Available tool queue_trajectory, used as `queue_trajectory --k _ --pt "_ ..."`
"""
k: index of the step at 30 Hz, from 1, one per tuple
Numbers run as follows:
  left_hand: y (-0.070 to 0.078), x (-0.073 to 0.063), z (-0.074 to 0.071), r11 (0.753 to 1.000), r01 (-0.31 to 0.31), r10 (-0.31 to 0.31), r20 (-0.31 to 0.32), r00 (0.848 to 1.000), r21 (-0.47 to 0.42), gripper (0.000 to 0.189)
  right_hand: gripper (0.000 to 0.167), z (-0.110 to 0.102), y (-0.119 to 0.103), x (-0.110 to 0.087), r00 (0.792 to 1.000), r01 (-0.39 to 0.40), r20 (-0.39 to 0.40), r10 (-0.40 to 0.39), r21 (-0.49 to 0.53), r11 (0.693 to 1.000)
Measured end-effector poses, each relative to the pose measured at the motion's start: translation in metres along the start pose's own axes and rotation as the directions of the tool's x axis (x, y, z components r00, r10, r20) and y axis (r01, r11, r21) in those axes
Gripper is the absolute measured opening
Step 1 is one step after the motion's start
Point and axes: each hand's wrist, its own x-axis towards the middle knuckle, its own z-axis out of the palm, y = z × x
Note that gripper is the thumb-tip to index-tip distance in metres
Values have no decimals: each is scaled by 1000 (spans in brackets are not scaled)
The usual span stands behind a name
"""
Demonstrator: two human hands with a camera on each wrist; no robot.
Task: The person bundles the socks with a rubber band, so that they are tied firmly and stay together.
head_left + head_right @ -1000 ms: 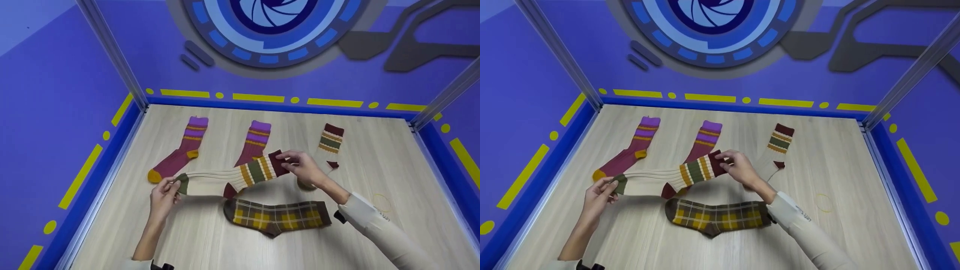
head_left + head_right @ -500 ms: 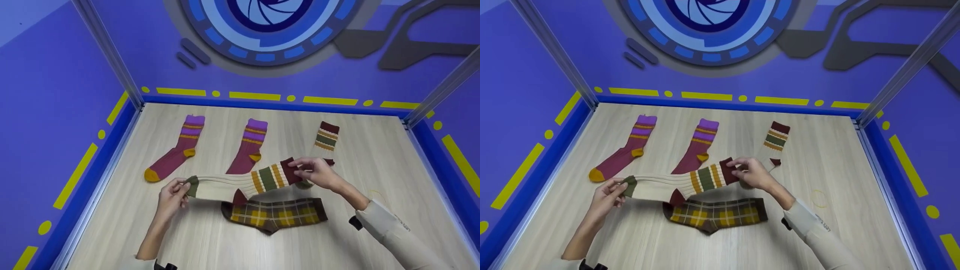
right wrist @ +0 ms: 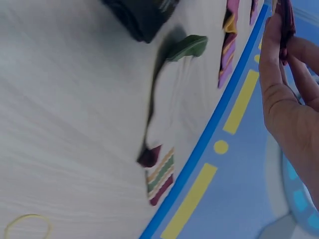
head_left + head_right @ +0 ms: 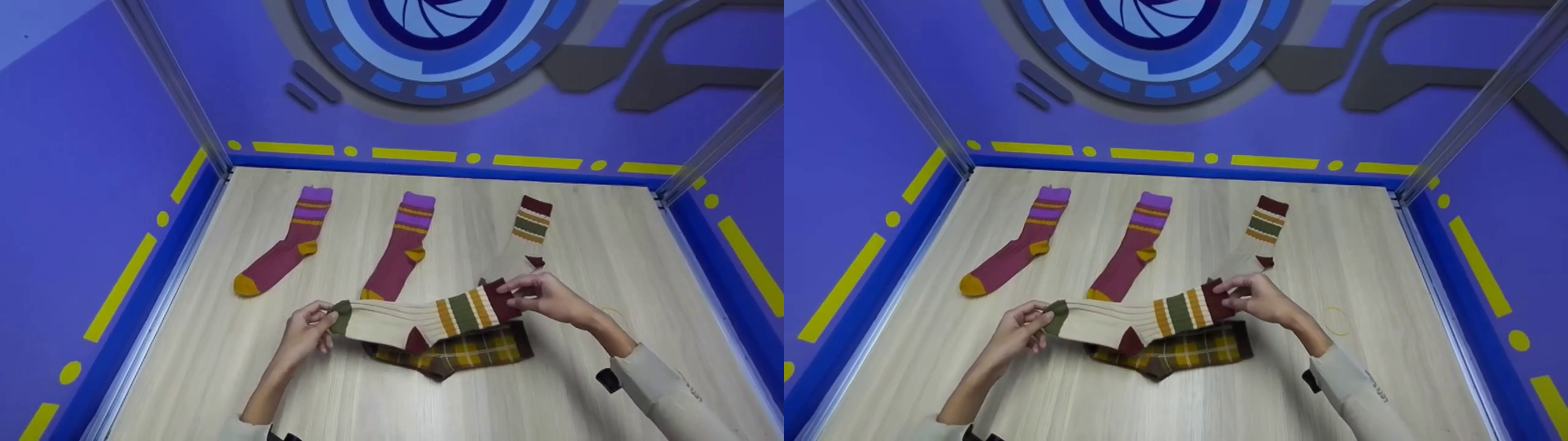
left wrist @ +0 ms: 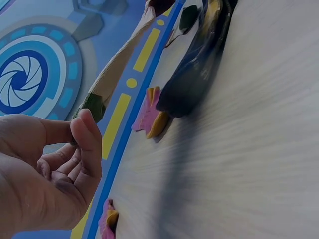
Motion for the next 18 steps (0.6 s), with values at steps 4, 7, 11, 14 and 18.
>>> queue_trajectory --k 4,7,11,14,18 --pt "-5 1 8 1000 9 -9 52 999 -2 23 26 -2 9 -12 995 -78 72 72 75 994" --pt "-8 3 15 1000 9 -11 98 995 14 24 27 -6 14 -21 982 -150 131 137 99 984" --pt "-13 5 25 1000 -7 2 158 988 28 25 29 -10 20 -33 966 -208 177 187 103 973" --pt "-17 4 31 1000 -13 7 185 983 29 25 31 -10 26 -39 962 -219 190 196 109 970" --pt "-23 3 35 999 -18 9 172 985 51 22 30 -1 35 -42 961 -222 193 198 114 968"
